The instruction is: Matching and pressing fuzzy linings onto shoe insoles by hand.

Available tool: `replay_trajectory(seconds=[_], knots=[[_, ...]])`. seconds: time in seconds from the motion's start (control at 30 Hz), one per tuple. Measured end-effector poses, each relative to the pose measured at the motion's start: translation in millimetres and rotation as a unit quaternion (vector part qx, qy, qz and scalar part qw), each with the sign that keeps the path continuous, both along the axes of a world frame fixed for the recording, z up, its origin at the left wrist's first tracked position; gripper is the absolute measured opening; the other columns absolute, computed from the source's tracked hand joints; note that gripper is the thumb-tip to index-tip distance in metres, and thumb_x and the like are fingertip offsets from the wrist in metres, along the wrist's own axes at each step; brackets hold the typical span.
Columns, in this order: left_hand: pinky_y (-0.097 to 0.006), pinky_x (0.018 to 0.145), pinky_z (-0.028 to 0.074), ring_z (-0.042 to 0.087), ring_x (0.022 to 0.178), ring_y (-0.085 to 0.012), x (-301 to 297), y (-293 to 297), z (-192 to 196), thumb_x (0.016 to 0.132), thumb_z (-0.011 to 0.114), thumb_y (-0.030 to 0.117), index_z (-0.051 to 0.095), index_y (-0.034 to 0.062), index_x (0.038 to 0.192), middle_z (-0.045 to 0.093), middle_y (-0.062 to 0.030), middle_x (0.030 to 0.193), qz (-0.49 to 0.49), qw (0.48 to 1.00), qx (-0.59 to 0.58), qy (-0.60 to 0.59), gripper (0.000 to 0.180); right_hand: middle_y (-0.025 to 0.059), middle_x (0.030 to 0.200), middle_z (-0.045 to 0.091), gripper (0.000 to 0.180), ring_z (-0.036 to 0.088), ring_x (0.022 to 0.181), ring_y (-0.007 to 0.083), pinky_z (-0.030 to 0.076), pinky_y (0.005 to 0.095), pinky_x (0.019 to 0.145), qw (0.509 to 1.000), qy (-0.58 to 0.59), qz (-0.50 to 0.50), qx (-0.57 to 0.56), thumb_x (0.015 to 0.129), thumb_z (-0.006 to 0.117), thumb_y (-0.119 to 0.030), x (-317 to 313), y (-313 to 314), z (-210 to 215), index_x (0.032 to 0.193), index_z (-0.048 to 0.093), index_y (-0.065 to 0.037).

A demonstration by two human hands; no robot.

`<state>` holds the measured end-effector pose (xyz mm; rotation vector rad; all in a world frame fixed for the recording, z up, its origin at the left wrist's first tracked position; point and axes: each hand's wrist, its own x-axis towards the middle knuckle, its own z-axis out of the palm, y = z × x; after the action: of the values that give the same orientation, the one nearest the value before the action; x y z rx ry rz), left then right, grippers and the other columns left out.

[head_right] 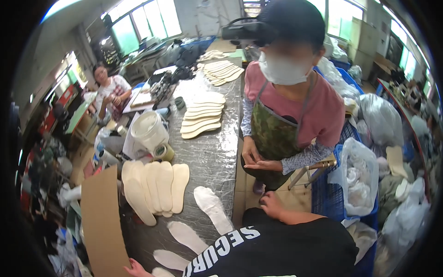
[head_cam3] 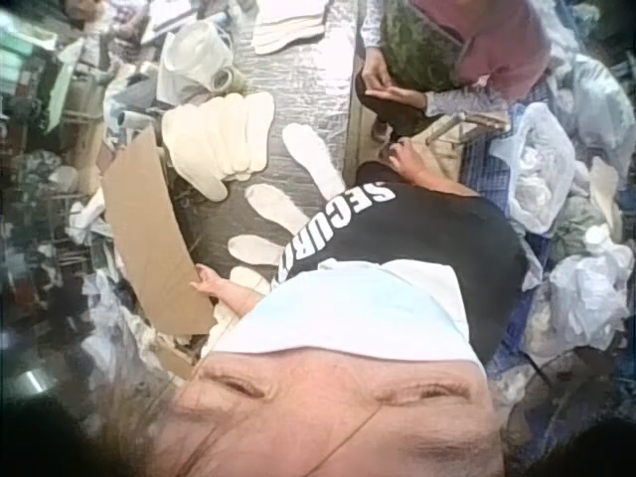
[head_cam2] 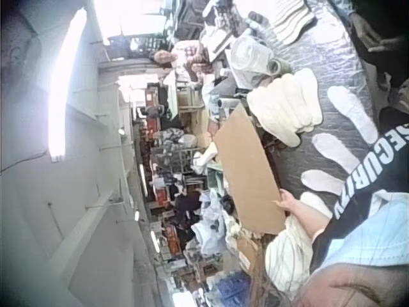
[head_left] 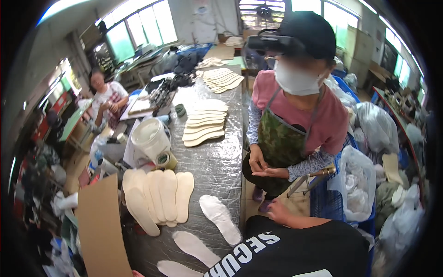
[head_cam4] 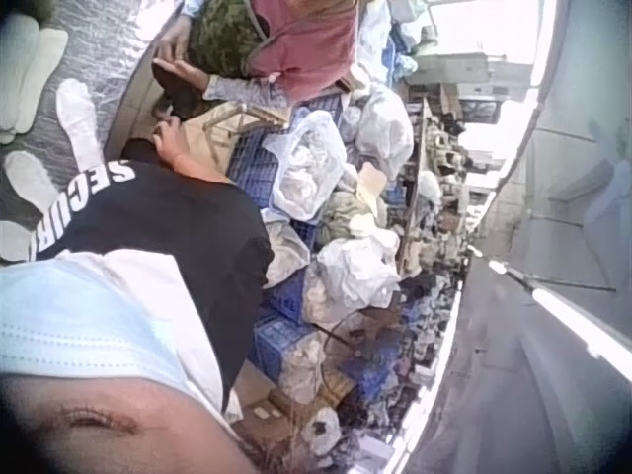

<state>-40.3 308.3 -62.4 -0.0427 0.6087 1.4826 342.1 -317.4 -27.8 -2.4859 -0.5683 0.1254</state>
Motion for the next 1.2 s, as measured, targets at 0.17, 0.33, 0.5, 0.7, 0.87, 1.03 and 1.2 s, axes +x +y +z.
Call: replay_trajectory(seconds=[0.17,0.33,0.5,0.7,0.87,1.03,1.2], knots=[[-0.039,0.061,0.053,0.065,0.065,-0.0254,-26.7,34.5,-19.1,0.073,0.075,0.014,0.067,-0.0023,0.081,0.067,-0.0141,0.075,0.169,0.753,0.326,0.546,0.02,0.0229,0.119,0.045,0.032,0.054,0.104,0.0402,0.047,0.0434,0.089,0.979,0.116,-0.141,-0.089,0.079,0.066,-0.024,-37.6,-71.5,-60.8,0.104,0.062,-0.004],[-0.036,0.06,0.054,0.064,0.063,-0.0267,-56.7,63.5,-3.6,0.075,0.075,0.016,0.067,-0.0027,0.086,0.067,-0.015,0.075,0.123,0.764,0.278,0.569,0.024,0.0266,0.117,0.05,0.032,0.053,0.108,0.042,0.046,0.0429,0.093,0.939,0.205,-0.226,-0.159,0.08,0.064,-0.027,-48.3,-86.2,-29.9,0.101,0.064,-0.003],[-0.032,0.068,0.052,0.064,0.074,-0.0232,-18.5,49.1,21.8,0.087,0.062,0.012,0.065,0.0012,0.08,0.066,-0.014,0.076,0.169,0.602,0.306,0.718,0.013,0.0288,0.11,0.056,0.031,0.052,0.109,0.04,0.044,0.0435,0.095,0.943,0.2,-0.221,-0.147,0.079,0.065,-0.029,-44.4,-81.8,-39.3,0.095,0.068,-0.003],[-0.027,0.068,0.051,0.062,0.074,-0.0158,-74.5,57.8,43.5,0.088,0.062,0.008,0.064,0.003,0.074,0.066,-0.0054,0.075,0.164,0.913,0.262,0.268,0.015,0.0236,0.102,0.061,0.029,0.052,0.107,0.0399,0.044,0.045,0.094,0.968,0.188,-0.144,-0.08,0.078,0.065,-0.03,-36.4,-48.5,-91.5,0.094,0.069,-0.005],[-0.026,0.066,0.049,0.057,0.067,-0.0131,-15.7,-35.7,155.6,0.091,0.062,0.018,0.061,0.0031,0.085,0.06,-0.0009,0.075,0.184,0.74,0.338,0.552,0.016,0.023,0.108,0.054,0.03,0.051,0.108,0.0389,0.044,0.0433,0.095,0.957,0.226,-0.151,-0.1,0.079,0.065,-0.03,-40.7,-49.1,-85.0,0.097,0.067,-0.006],[-0.025,0.064,0.047,0.053,0.065,-0.0132,-33.8,-8.4,122.5,0.09,0.064,0.021,0.06,0.004,0.083,0.057,-0.0002,0.073,0.252,0.693,0.336,0.587,0.018,0.0247,0.121,0.046,0.032,0.051,0.111,0.0385,0.044,0.0416,0.096,0.939,0.265,-0.183,-0.122,0.08,0.065,-0.03,-44.6,-87.2,-93.2,0.101,0.066,-0.006],[-0.025,0.062,0.045,0.05,0.063,-0.0134,-98.8,9.1,113.5,0.088,0.066,0.024,0.058,0.005,0.082,0.054,0.0004,0.071,0.344,0.627,0.311,0.625,0.021,0.0248,0.12,0.05,0.032,0.051,0.111,0.0382,0.043,0.0415,0.097,0.912,0.309,-0.232,-0.139,0.081,0.064,-0.029,-38.4,-80.4,-63.5,0.103,0.066,-0.005]])
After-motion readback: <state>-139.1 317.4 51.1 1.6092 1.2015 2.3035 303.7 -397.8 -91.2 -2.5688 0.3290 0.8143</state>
